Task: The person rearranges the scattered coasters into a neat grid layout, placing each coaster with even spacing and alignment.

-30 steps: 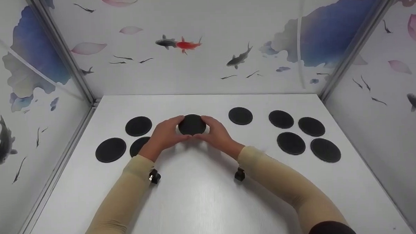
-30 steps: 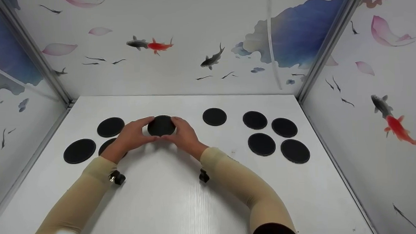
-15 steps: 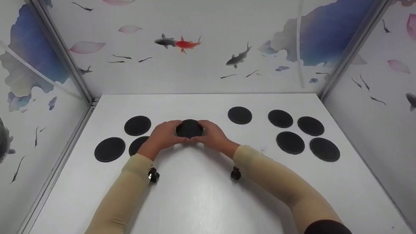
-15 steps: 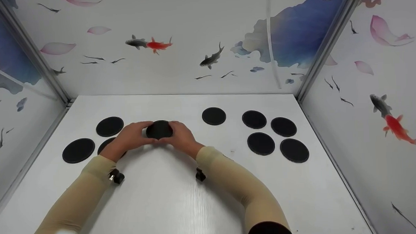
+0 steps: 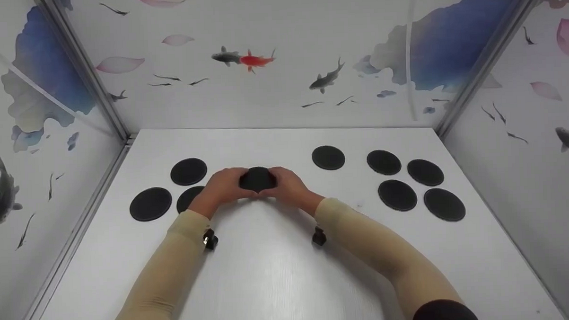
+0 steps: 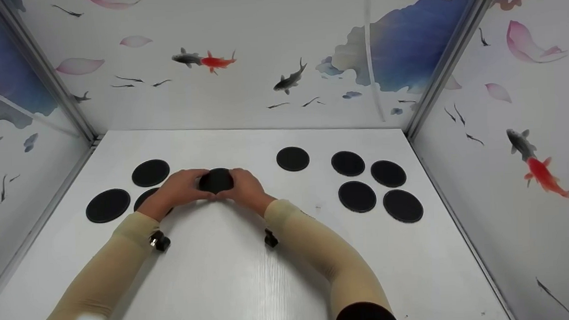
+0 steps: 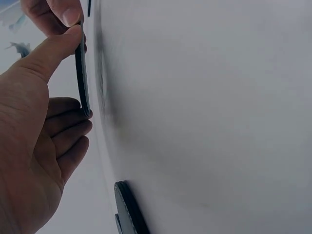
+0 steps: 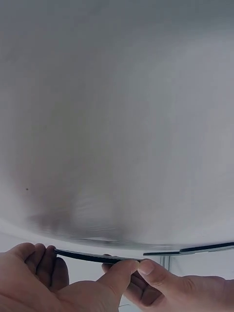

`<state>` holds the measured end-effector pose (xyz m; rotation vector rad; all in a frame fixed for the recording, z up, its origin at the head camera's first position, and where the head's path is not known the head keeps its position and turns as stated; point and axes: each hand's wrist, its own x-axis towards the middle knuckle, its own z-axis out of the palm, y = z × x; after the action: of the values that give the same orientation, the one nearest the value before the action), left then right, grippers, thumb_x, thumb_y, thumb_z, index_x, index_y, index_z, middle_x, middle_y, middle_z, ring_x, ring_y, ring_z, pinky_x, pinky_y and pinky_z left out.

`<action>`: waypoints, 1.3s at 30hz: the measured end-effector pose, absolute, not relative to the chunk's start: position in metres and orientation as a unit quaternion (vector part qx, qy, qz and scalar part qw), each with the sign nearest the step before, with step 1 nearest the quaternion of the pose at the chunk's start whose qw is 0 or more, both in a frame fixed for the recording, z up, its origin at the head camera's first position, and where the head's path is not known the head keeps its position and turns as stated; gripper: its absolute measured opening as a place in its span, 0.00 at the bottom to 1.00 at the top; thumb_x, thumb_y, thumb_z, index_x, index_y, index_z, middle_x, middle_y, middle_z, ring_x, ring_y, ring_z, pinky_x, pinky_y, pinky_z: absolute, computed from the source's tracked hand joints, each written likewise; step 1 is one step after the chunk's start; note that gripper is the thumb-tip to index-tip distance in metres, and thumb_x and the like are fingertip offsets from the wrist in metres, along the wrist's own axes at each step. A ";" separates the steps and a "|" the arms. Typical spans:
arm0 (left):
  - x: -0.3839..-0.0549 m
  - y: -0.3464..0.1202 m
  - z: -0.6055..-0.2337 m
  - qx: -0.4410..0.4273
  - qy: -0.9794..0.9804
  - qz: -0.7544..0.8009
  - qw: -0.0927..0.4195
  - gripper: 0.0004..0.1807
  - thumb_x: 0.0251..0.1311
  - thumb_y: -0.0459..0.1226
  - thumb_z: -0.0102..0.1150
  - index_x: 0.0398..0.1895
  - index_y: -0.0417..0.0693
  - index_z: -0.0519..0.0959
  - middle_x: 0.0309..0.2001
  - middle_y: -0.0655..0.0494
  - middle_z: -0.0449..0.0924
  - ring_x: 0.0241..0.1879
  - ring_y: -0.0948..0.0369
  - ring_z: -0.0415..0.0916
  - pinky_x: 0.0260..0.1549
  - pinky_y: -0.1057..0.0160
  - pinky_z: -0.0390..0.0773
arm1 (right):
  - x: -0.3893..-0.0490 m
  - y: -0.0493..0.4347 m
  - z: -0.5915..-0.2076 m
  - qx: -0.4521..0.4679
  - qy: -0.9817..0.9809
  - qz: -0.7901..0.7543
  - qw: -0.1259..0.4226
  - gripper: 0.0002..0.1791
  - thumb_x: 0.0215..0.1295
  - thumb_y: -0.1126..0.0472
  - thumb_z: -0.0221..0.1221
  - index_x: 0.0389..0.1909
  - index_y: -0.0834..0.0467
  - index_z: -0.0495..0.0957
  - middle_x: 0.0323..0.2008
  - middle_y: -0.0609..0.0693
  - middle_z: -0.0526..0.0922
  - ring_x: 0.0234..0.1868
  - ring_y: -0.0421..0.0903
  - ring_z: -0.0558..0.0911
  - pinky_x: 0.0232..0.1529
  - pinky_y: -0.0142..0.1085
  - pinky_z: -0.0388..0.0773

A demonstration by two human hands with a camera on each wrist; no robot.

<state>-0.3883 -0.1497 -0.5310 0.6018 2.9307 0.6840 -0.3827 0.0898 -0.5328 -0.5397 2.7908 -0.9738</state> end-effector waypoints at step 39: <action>-0.376 -0.135 -0.523 0.183 0.970 0.152 0.047 0.33 0.65 0.54 0.79 0.64 0.43 0.83 0.59 0.45 0.88 0.61 0.45 0.84 0.66 0.44 0.79 | -0.381 0.086 -0.537 -0.193 0.949 -0.238 0.077 0.45 0.71 0.43 0.75 0.81 0.61 0.71 0.78 0.59 0.75 0.79 0.55 0.73 0.80 0.47 0.68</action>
<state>-0.3763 -0.1345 -0.5230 0.5598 2.9598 0.4653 -0.3807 0.0858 -0.5371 -0.5771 2.8426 -0.7122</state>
